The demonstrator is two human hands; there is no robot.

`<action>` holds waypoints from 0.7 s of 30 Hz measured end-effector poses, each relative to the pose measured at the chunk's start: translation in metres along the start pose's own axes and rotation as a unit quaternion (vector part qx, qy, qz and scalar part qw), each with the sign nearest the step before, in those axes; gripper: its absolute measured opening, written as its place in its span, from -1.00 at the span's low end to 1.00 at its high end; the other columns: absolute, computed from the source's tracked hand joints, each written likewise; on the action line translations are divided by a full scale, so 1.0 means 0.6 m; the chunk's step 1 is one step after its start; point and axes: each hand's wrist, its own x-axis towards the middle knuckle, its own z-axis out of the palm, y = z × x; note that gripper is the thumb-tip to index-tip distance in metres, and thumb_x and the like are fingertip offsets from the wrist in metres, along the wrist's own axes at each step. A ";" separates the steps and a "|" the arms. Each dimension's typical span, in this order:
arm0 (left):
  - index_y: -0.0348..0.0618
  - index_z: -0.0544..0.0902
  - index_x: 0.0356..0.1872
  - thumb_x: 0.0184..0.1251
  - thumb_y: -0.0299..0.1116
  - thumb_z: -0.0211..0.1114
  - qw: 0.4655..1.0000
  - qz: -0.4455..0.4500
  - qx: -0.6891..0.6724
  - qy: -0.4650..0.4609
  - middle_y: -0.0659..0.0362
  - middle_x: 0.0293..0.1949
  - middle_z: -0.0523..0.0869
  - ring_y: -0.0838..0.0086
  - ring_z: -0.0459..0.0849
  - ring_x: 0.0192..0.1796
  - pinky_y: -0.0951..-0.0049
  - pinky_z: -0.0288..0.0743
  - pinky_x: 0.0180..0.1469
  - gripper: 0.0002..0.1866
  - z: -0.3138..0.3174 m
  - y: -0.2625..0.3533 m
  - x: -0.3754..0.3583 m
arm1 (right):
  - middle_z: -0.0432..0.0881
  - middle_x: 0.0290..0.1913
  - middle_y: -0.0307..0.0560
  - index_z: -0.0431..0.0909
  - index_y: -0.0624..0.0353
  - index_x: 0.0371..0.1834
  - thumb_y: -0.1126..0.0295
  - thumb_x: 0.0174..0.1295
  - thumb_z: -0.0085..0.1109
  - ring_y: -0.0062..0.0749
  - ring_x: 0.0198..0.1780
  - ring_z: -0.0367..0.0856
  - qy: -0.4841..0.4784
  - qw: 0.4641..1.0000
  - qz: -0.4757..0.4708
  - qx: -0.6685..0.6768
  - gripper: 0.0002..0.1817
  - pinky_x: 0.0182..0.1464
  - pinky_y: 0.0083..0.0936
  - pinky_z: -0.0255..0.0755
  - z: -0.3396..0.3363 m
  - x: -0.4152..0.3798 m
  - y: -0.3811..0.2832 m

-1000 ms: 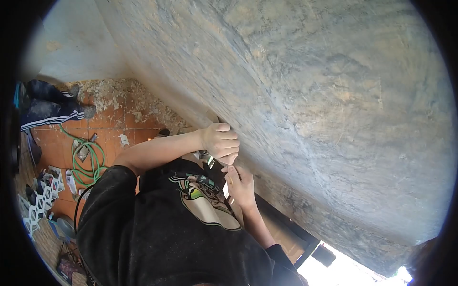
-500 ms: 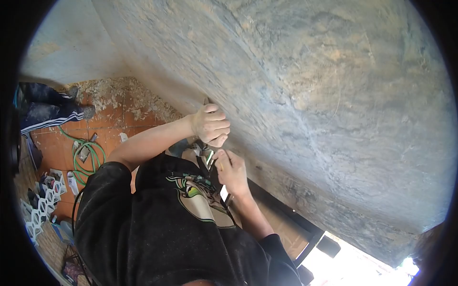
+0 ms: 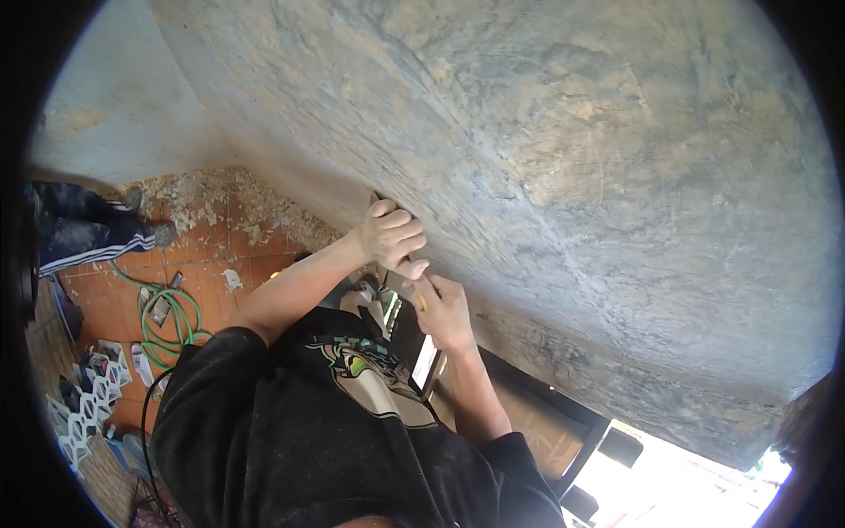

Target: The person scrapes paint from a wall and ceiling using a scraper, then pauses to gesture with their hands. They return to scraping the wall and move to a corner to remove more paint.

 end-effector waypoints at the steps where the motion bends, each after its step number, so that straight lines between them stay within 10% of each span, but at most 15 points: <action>1: 0.07 0.41 -0.72 0.10 -0.09 0.18 1.000 -0.009 -0.016 0.001 0.36 -0.59 0.41 0.52 0.38 -0.45 0.45 0.19 -0.23 -0.70 -0.008 -0.003 -0.007 | 0.34 -0.67 -0.39 0.59 0.33 -0.36 0.29 0.44 0.03 -0.78 -0.74 0.17 0.019 0.995 -0.055 -0.078 -0.67 -0.72 -0.66 -0.04 0.009 -0.004 0.012; 21: 0.11 0.42 -0.70 0.05 -0.12 0.16 0.999 0.026 -0.025 -0.016 0.37 -0.56 0.40 0.53 0.39 -0.37 0.42 0.17 -0.21 -0.77 -0.017 -0.028 -0.012 | 0.34 -0.66 -0.29 0.63 0.40 -0.22 0.36 0.40 0.02 -0.69 -0.58 0.25 0.047 0.988 -0.081 -0.126 -0.71 -0.57 -0.60 0.15 0.048 -0.018 0.013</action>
